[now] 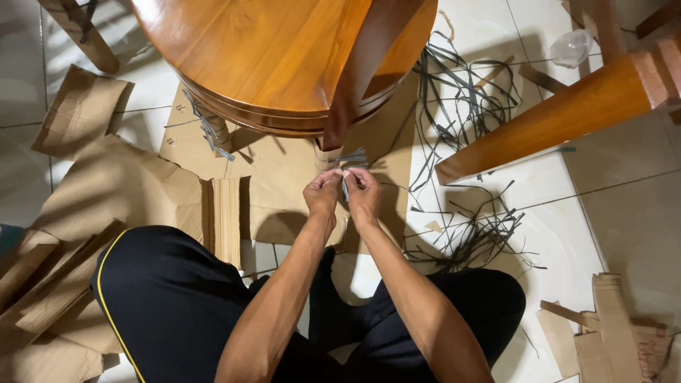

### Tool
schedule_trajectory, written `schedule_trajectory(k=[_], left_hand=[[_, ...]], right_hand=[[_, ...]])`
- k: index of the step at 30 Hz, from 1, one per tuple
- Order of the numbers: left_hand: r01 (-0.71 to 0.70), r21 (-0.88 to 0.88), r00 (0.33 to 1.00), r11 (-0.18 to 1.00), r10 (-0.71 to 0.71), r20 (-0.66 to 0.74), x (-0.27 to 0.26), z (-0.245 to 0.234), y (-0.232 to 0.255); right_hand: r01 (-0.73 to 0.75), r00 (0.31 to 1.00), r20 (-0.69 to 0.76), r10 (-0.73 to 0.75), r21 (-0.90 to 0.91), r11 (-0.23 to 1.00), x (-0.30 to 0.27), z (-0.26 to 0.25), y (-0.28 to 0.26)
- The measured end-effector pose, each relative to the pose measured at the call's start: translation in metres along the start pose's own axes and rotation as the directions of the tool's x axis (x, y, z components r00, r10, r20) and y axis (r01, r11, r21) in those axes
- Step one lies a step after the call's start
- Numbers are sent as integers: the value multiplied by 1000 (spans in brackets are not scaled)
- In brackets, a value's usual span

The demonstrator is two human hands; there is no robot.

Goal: Wrapping wooden chair legs with protective paper and securing them with plastic ties.

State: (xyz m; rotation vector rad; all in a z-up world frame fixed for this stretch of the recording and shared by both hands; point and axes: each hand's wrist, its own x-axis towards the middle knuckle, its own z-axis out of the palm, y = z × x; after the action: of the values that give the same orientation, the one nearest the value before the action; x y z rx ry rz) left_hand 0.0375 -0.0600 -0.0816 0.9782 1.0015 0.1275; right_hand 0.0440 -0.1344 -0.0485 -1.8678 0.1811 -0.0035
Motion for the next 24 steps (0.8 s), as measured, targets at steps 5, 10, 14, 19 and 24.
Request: schedule_trajectory(k=[5,10,14,19,24], left_hand=[[-23,-42,1000,999,23,-2,-5,-1,0],[-61,-67,998,996,62,20,-11,-4,4],[-82,-111,994,990,89,58,-28,-7,15],[-87,-139,994,986,94,50,-14,-11,3],[-92,-143,995,985,96,22,-8,-10,-3]], right_hand=[[84,996,-13,-87,-146,986,9,3,-2],[124,992,52,-116,-185,975,8,-1,-12],[190,980,119,-160,-313,930,8,-3,-18],[295,952,182,-246,-332,896,8,-12,-24],[471,879,246,-408,-313,825,13,-15,-22]])
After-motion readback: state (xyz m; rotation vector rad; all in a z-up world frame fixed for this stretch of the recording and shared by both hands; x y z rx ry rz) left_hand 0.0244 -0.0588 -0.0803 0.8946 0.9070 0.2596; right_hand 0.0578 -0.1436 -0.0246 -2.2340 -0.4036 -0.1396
